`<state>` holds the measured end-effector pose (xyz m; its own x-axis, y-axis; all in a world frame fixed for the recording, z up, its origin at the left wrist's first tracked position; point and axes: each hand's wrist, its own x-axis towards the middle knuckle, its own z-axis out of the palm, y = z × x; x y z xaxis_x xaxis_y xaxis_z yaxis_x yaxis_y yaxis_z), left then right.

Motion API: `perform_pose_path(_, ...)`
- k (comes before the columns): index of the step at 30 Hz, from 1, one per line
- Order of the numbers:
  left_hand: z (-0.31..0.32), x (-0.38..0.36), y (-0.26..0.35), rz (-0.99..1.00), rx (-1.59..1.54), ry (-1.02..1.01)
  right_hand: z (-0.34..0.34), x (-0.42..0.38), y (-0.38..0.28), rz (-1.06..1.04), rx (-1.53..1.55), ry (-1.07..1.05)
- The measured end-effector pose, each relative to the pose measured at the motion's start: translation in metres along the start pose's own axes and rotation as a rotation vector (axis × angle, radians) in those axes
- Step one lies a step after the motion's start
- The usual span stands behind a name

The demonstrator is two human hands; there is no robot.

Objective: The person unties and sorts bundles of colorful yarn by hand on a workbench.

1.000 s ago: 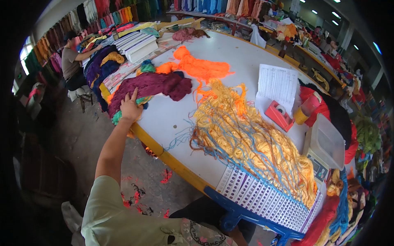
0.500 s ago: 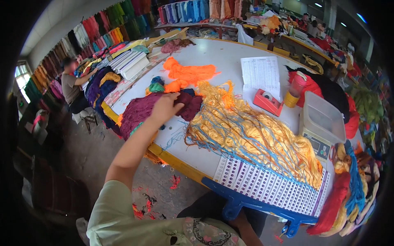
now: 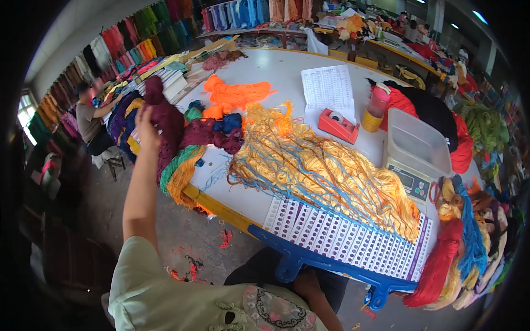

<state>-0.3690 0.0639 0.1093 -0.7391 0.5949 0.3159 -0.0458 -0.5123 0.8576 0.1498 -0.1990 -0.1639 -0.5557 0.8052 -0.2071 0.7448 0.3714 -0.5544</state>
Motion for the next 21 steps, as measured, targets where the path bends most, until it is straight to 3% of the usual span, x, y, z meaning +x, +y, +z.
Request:
perform_pose_path(4,-0.077,0.028,0.065,0.365,-0.104,0.062,-0.006,0.003,-0.004,-0.056,0.022,0.144)
perform_pose_path(9,-0.098,0.016,0.117,0.557,0.011,0.148,0.000,0.005,0.000,-0.085,0.076,0.118)
perform_pose_path(12,-0.101,0.022,0.111,0.579,0.139,0.166,0.009,0.005,0.006,0.005,0.020,-0.003)
perform_pose_path(19,-0.050,0.027,0.027,0.628,0.443,-0.021,0.007,0.001,0.002,-0.017,0.106,0.089)
perform_pose_path(21,-0.037,0.024,-0.003,0.577,0.888,0.034,0.004,0.002,0.001,0.002,0.117,0.072)
